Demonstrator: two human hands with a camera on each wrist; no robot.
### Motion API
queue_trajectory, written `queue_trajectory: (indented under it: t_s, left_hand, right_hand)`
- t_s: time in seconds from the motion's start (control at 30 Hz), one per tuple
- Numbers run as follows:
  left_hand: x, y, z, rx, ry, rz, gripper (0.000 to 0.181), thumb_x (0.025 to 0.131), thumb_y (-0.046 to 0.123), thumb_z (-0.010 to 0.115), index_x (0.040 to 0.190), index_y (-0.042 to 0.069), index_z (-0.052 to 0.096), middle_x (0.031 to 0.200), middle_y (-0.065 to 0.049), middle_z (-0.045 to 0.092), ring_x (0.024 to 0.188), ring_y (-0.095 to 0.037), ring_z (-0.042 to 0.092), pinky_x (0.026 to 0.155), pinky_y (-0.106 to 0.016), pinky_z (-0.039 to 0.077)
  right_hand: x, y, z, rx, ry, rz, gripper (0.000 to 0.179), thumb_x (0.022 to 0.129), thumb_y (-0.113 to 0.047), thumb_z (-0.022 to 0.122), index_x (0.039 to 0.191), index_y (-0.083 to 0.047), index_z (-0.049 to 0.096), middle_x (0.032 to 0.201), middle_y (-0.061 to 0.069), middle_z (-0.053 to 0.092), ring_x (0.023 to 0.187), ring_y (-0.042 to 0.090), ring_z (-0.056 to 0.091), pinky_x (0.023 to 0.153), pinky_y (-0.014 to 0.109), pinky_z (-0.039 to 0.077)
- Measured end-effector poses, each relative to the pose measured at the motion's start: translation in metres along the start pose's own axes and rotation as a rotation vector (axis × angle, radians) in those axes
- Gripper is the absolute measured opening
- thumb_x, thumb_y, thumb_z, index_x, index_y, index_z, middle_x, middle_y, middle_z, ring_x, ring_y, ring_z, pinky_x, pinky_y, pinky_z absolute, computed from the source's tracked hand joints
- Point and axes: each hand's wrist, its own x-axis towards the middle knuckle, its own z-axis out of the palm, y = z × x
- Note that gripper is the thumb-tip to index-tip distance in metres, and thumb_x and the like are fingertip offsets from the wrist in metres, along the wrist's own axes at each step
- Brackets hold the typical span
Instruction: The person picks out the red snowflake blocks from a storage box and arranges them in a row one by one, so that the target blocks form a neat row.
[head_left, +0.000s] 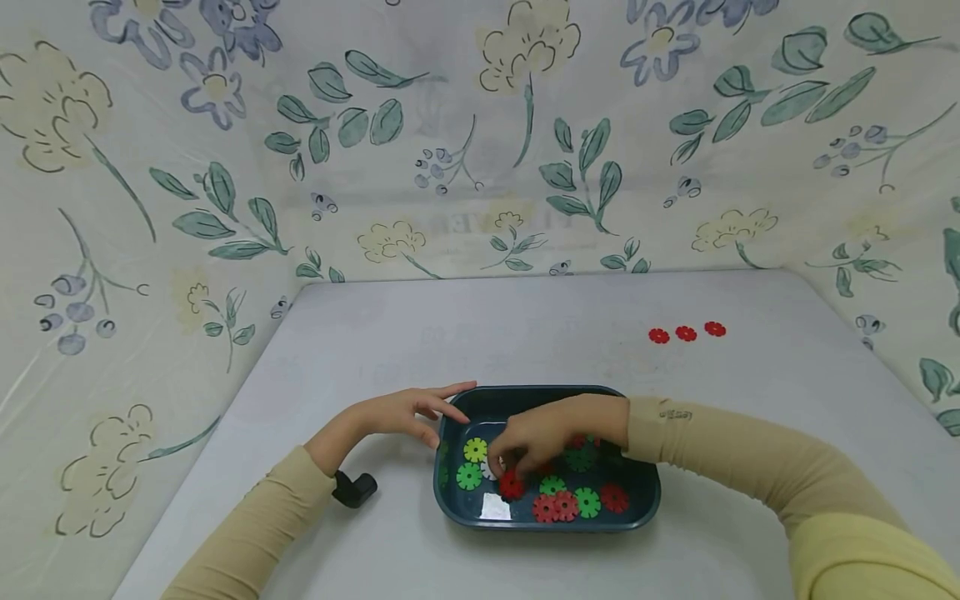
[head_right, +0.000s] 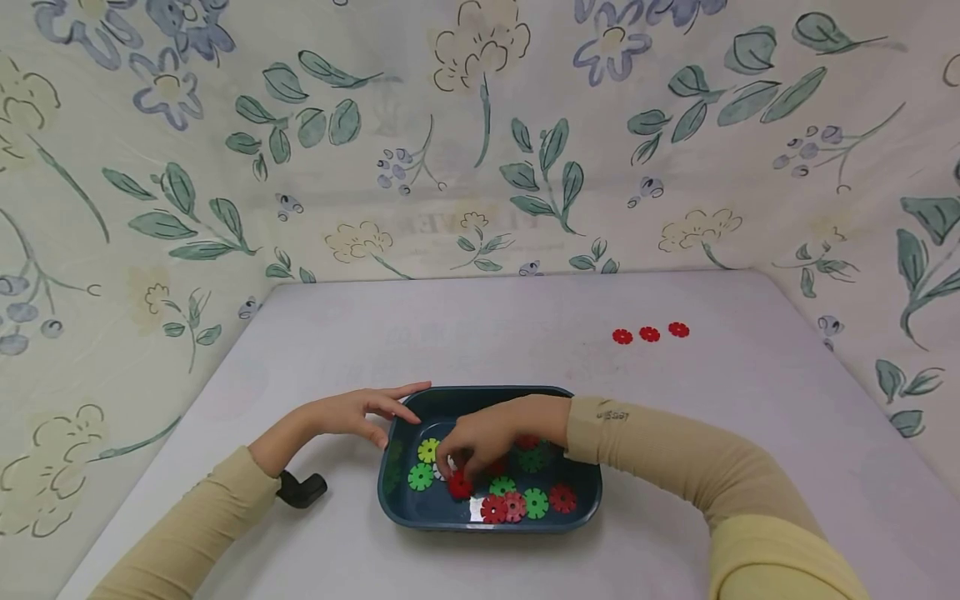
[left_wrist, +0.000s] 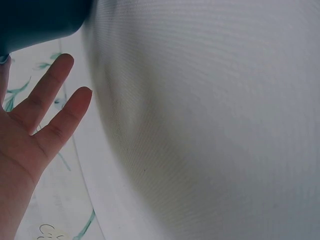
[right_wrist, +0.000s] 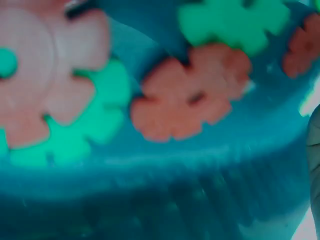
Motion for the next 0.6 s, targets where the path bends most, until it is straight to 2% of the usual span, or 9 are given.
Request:
queue_trajectory:
  t_s: [0.17,0.3,0.47,0.6]
  left_hand:
    - [0.000,-0.001,0.000,0.001,0.004,-0.006,0.048,0.084,0.025,0.065,0.125,0.002,0.054,0.153,-0.013,0.013,0.138,-0.037,0.015,0.096,-0.057,0.032]
    - [0.000,-0.001,0.000,0.004,0.008,-0.009,0.047,0.084,0.023,0.066,0.125,0.003,0.055,0.153,-0.013,0.014,0.137,-0.036,0.016,0.096,-0.056,0.033]
    - [0.001,0.000,0.001,0.003,0.012,-0.024,0.046,0.084,0.021,0.065,0.125,0.005,0.055,0.153,-0.012,0.014,0.137,-0.035,0.017,0.096,-0.055,0.033]
    - [0.001,0.000,0.001,-0.004,0.012,-0.028,0.046,0.084,0.021,0.065,0.125,0.004,0.055,0.153,-0.012,0.014,0.137,-0.035,0.017,0.096,-0.056,0.033]
  right_hand:
    - [-0.008,-0.002,-0.012,0.043,0.066,-0.037,0.018,0.089,-0.011,0.059,0.107,-0.012,0.058,0.091,-0.003,0.062,0.075,-0.001,0.051,0.070,0.013,0.045]
    - [-0.019,-0.004,-0.023,0.138,0.114,-0.058,0.019,0.090,-0.006,0.055,0.109,-0.007,0.058,0.091,-0.001,0.062,0.075,-0.002,0.051,0.070,0.016,0.047]
    - [-0.036,-0.006,-0.033,0.242,0.200,-0.042,0.019,0.089,-0.003,0.053,0.106,-0.005,0.059,0.085,-0.001,0.060,0.071,0.001,0.050,0.068,0.019,0.047]
    - [-0.052,-0.007,-0.039,0.333,0.283,-0.017,0.018,0.089,-0.003,0.052,0.106,-0.003,0.058,0.079,-0.001,0.057,0.064,0.022,0.052,0.059,0.021,0.045]
